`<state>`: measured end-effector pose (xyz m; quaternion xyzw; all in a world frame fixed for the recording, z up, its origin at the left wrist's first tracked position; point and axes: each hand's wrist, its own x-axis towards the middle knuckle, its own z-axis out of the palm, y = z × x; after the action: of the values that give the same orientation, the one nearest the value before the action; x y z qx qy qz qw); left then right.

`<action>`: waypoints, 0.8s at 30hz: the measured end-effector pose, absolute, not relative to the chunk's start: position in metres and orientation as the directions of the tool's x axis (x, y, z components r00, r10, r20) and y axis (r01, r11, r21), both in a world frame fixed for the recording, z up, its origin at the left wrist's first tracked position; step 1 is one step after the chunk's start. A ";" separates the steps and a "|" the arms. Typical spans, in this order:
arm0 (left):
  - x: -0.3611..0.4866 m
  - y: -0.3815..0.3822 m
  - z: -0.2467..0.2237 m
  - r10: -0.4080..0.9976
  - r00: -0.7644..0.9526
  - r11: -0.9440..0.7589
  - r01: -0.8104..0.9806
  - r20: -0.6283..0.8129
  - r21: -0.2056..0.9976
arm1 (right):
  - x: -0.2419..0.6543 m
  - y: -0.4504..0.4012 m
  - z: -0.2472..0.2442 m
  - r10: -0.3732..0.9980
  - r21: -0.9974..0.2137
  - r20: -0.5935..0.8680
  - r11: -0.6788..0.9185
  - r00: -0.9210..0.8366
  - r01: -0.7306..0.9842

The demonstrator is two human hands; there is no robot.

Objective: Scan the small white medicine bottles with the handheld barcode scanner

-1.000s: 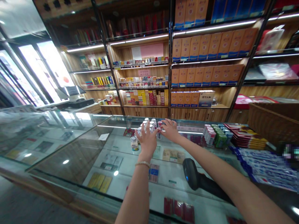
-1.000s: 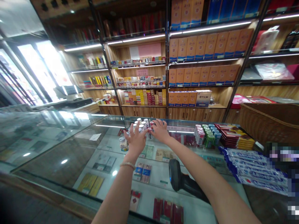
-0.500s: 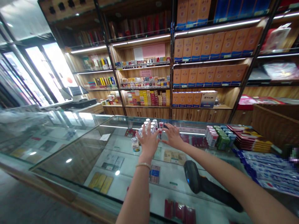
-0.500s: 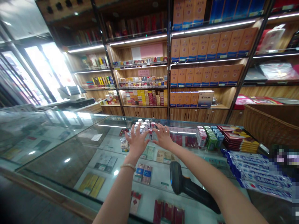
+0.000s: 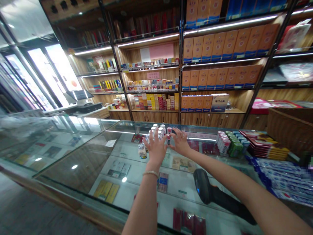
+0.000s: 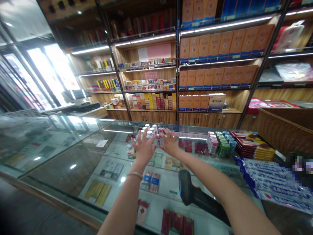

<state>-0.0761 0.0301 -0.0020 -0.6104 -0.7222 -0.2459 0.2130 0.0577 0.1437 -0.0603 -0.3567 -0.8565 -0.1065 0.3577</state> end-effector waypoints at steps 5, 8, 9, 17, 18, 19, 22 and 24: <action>-0.075 0.030 0.000 0.766 -0.201 0.155 0.980 0.610 0.128 | 0.055 0.150 -0.059 0.544 -0.075 0.689 0.711 -0.479 0.699; -0.074 0.029 0.001 0.765 -0.204 0.161 0.979 0.610 0.126 | 0.053 0.156 -0.058 0.556 -0.085 0.685 0.702 -0.470 0.707; -0.074 0.029 0.001 0.765 -0.206 0.164 0.979 0.610 0.125 | 0.053 0.158 -0.058 0.560 -0.088 0.684 0.699 -0.467 0.710; -0.072 0.028 0.004 0.792 -0.229 0.199 0.973 0.565 0.114 | 0.045 0.170 -0.064 0.521 -0.061 0.734 0.689 -0.436 0.722; -0.072 0.028 0.004 0.796 -0.234 0.209 0.972 0.559 0.109 | 0.044 0.172 -0.066 0.510 -0.058 0.747 0.688 -0.426 0.723; -0.071 0.028 0.005 0.798 -0.238 0.217 0.971 0.554 0.104 | 0.043 0.173 -0.067 0.501 -0.054 0.758 0.687 -0.418 0.725; -0.070 0.028 0.006 0.803 -0.236 0.225 0.970 0.548 0.088 | 0.042 0.177 -0.070 0.487 -0.041 0.772 0.679 -0.409 0.733; -0.070 0.027 0.005 0.803 -0.231 0.221 0.972 0.549 0.084 | 0.041 0.178 -0.071 0.494 -0.040 0.768 0.671 -0.406 0.741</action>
<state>-0.0696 0.0275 0.0054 -0.5872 -0.7556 -0.2108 0.1996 0.0414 0.1783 -0.0707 -0.3747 -0.8240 -0.1557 0.3955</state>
